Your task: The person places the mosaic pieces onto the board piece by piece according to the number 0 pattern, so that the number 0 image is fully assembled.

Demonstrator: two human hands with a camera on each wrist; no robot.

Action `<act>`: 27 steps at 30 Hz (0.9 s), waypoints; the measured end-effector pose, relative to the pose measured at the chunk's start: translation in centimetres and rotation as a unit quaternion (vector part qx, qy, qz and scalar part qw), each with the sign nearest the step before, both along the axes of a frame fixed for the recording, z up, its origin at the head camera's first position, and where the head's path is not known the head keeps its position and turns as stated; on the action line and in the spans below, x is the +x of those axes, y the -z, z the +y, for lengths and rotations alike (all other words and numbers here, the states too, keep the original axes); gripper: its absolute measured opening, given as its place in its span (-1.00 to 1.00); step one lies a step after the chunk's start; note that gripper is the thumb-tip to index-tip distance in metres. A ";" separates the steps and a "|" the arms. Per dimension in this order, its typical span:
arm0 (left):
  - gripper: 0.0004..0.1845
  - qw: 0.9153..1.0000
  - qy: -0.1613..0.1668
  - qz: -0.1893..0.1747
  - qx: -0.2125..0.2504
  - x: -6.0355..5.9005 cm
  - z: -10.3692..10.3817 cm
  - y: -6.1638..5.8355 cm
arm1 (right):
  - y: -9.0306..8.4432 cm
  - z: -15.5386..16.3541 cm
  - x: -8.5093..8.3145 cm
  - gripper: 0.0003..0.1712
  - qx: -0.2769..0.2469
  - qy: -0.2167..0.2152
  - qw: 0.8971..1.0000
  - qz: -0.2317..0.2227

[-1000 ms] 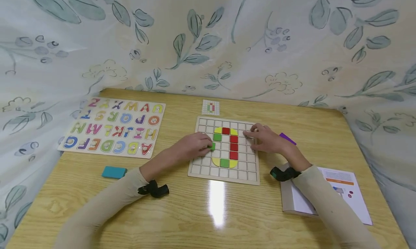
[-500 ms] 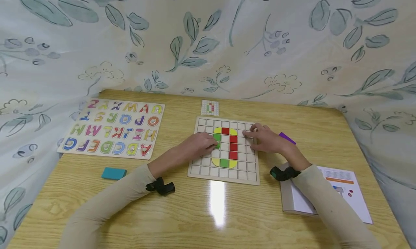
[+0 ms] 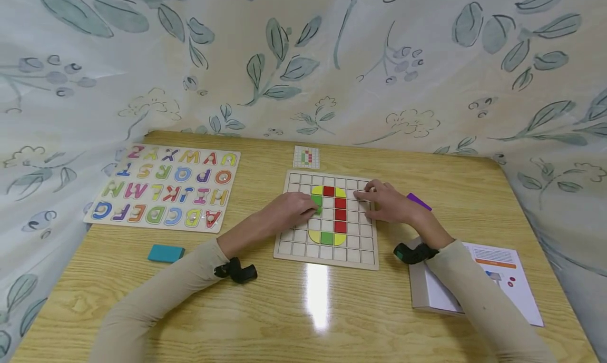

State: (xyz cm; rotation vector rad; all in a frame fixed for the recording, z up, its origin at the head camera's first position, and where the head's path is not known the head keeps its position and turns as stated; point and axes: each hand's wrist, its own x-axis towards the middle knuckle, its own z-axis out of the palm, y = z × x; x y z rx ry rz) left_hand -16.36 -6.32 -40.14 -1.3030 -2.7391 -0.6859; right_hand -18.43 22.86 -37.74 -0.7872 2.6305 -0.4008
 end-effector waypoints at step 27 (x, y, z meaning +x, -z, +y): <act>-0.69 0.996 -0.090 -0.027 0.009 3.8 -9.3 0.9 | 0.0 -0.3 0.4 -0.33 0.018 0.010 1.000 0.003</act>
